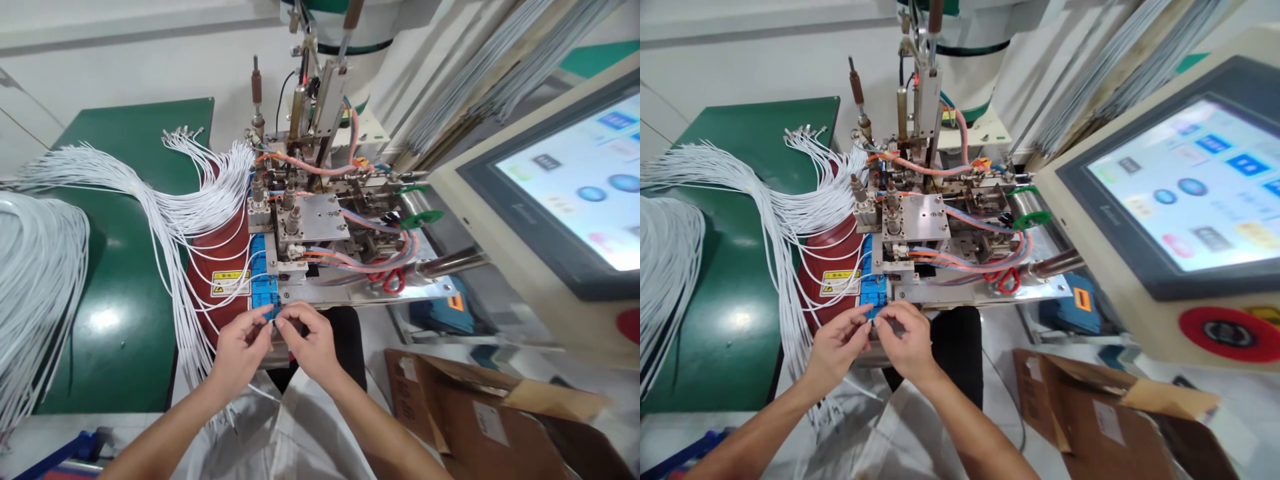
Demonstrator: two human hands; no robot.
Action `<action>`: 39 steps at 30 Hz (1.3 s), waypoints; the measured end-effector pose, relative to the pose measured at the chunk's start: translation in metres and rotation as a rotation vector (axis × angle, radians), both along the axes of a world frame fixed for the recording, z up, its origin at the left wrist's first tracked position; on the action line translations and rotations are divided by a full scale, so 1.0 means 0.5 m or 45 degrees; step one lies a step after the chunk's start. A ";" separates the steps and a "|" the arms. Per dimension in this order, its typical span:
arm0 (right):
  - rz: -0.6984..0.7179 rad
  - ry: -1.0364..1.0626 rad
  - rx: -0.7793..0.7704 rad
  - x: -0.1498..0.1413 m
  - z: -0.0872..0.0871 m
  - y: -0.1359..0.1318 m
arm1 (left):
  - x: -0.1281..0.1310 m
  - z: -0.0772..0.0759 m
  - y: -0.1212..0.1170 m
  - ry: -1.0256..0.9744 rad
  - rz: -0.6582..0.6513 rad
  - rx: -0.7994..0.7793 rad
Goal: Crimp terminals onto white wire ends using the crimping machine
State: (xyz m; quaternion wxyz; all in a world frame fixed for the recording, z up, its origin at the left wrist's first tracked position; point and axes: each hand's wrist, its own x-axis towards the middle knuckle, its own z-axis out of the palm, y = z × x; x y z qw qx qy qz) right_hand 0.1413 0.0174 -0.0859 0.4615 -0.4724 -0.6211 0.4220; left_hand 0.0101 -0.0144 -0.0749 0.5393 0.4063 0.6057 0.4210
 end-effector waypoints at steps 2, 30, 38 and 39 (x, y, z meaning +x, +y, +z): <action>-0.035 -0.022 0.024 0.000 -0.002 -0.002 | 0.003 0.000 0.000 -0.013 0.038 -0.014; -0.004 -0.292 -0.363 0.007 -0.065 0.052 | -0.044 0.000 0.080 1.148 -0.406 0.351; 0.167 -0.454 -0.172 0.027 -0.062 0.071 | -0.050 -0.010 0.083 1.187 -0.471 0.444; 0.172 -0.490 -0.137 0.026 -0.062 0.073 | -0.051 -0.010 0.083 1.180 -0.469 0.456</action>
